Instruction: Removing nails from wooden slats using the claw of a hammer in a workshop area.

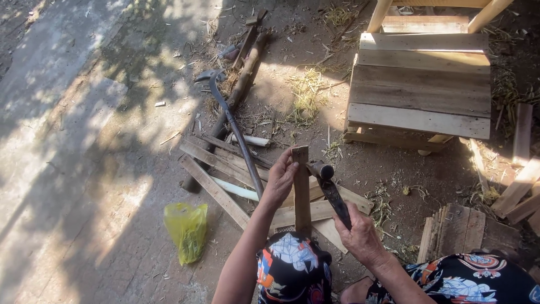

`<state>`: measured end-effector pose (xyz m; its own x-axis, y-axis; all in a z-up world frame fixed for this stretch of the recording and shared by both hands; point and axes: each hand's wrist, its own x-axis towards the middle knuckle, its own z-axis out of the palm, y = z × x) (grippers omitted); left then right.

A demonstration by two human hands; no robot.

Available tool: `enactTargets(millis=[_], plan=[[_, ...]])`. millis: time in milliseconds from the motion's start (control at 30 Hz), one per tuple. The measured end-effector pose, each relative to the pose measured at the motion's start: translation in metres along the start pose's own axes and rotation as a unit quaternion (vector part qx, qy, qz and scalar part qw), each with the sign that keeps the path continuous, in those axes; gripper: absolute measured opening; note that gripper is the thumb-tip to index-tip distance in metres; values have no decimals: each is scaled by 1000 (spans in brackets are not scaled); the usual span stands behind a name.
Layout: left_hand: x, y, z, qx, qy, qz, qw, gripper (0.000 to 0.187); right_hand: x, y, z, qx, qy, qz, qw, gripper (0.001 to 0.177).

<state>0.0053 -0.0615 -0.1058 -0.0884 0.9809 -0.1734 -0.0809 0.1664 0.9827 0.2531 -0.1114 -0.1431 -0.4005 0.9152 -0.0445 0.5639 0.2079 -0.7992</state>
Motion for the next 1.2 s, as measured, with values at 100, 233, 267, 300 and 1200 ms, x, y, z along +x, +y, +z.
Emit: enactTargets(millis=[100, 233, 267, 300, 1200], plan=[[-7, -5, -2, -69, -11, 22, 997, 49, -7, 5, 1, 13, 15, 15, 1000, 31], [-13, -4, 5, -34, 0, -9, 999, 42, -7, -1, -9, 21, 32, 38, 999, 24], [-14, -3, 6, -47, -16, -34, 998, 48, -6, 1, -11, 17, 45, 29, 998, 25], [-13, -7, 6, -46, -17, -34, 998, 48, -5, 5, -11, 17, 46, 29, 998, 25], [-30, -48, -12, 230, 22, 77, 970, 46, -16, 15, 33, 165, -67, 106, 978, 20]])
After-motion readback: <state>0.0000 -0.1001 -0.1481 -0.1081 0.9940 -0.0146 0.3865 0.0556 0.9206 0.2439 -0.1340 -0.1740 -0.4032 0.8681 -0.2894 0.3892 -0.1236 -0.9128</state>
